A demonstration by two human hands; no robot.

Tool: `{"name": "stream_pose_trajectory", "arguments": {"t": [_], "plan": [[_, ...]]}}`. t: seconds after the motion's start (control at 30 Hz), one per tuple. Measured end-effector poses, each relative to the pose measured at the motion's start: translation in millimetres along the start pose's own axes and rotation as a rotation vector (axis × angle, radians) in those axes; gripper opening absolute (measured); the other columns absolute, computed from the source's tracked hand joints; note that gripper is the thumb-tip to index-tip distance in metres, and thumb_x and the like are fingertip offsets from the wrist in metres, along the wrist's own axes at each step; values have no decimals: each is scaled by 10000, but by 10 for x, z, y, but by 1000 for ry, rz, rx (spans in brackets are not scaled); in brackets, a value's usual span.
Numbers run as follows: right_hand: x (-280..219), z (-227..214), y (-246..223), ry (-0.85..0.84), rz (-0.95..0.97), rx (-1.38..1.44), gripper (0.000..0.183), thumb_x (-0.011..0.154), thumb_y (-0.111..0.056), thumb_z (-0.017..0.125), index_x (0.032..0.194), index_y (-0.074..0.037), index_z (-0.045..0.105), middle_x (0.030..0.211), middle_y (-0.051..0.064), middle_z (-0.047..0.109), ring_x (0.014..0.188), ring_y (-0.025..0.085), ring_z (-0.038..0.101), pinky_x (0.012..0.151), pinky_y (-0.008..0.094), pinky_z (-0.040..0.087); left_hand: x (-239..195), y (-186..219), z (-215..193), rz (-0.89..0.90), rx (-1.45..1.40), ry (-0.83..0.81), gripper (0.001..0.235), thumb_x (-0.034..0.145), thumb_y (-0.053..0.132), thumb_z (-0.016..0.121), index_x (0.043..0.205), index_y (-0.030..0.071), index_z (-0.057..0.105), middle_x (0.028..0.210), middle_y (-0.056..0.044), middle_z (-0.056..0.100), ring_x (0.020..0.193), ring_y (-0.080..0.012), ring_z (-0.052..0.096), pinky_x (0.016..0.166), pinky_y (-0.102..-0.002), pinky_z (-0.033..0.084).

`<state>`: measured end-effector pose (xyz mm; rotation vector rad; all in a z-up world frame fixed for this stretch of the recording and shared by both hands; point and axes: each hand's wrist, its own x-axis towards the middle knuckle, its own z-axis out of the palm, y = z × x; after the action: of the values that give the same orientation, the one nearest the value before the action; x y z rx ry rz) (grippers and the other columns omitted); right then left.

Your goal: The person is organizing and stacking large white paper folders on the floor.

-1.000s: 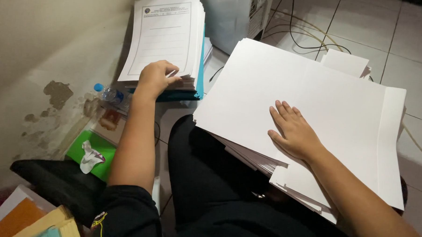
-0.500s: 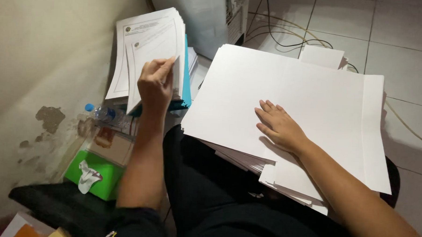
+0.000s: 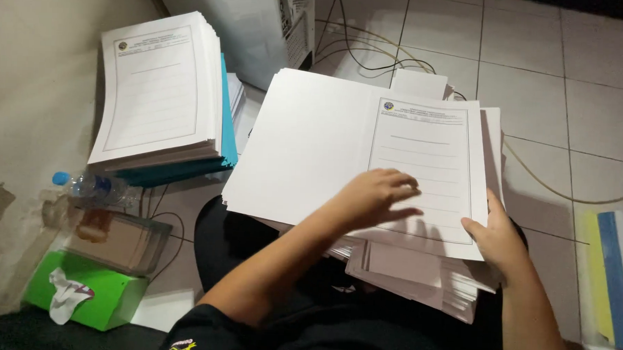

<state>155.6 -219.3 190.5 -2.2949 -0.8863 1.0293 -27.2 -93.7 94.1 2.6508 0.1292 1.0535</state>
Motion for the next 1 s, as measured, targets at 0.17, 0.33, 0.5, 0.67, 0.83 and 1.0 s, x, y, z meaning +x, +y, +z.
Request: {"name": "stream_pose_trajectory", "arguments": {"t": [0.17, 0.33, 0.5, 0.67, 0.83, 1.0], "plan": [[198, -10, 270, 39, 13, 36, 783, 944, -98, 533, 1640, -190, 185, 1653, 20, 346, 1495, 203, 358, 1216, 373, 258, -199, -628, -493, -330, 107, 27, 120, 812, 52, 666, 834, 73, 551, 905, -51, 653, 844, -291, 563, 707, -415, 452], [182, -33, 203, -8, -48, 117, 786, 928, -13, 496, 1637, -187, 203, 1643, 11, 369, 1486, 180, 370, 1217, 346, 252, -374, -813, -288, -593, 168, -244, 408, 1001, 370, 455, 1338, 141, 471, 1478, -52, 504, 1401, -330, 373, 1135, -511, 252], [75, -41, 72, -39, -61, 180, 785, 931, 31, 446, 1637, -188, 181, 1676, -21, 306, 1516, 141, 318, 1238, 328, 211, -382, -799, -345, -617, 90, -302, 451, 989, 425, 449, 1366, 192, 538, 1546, -13, 495, 1493, -393, 311, 1179, -582, 199], [-55, -17, -46, 34, 100, -81, 803, 974, -166, 455, 1652, -320, 53, 1725, -56, 133, 1564, 232, 219, 1250, 413, 191, -428, -886, -323, -594, 50, -301, 574, 936, 544, 585, 1381, 181, 583, 1540, 0, 523, 1512, -346, 285, 1203, -581, 184], [-114, 31, -83, 71, 82, -304, 799, 1019, -206, 422, 1693, -328, 10, 1218, 94, 383, 897, 333, 463, 804, 431, 364, -448, -954, -286, -575, 78, -308, 577, 921, 567, 600, 1354, 186, 606, 1531, 15, 535, 1508, -337, 304, 1190, -576, 206], [34, 83, 109, 121, -72, -486, 794, 1006, -204, 389, 1701, -232, 6, 614, 167, 393, 509, 304, 383, 520, 421, 302, -443, -963, -286, -573, 92, -348, 594, 934, 590, 574, 1377, 194, 578, 1536, -10, 529, 1497, -325, 307, 1184, -560, 208]]}}
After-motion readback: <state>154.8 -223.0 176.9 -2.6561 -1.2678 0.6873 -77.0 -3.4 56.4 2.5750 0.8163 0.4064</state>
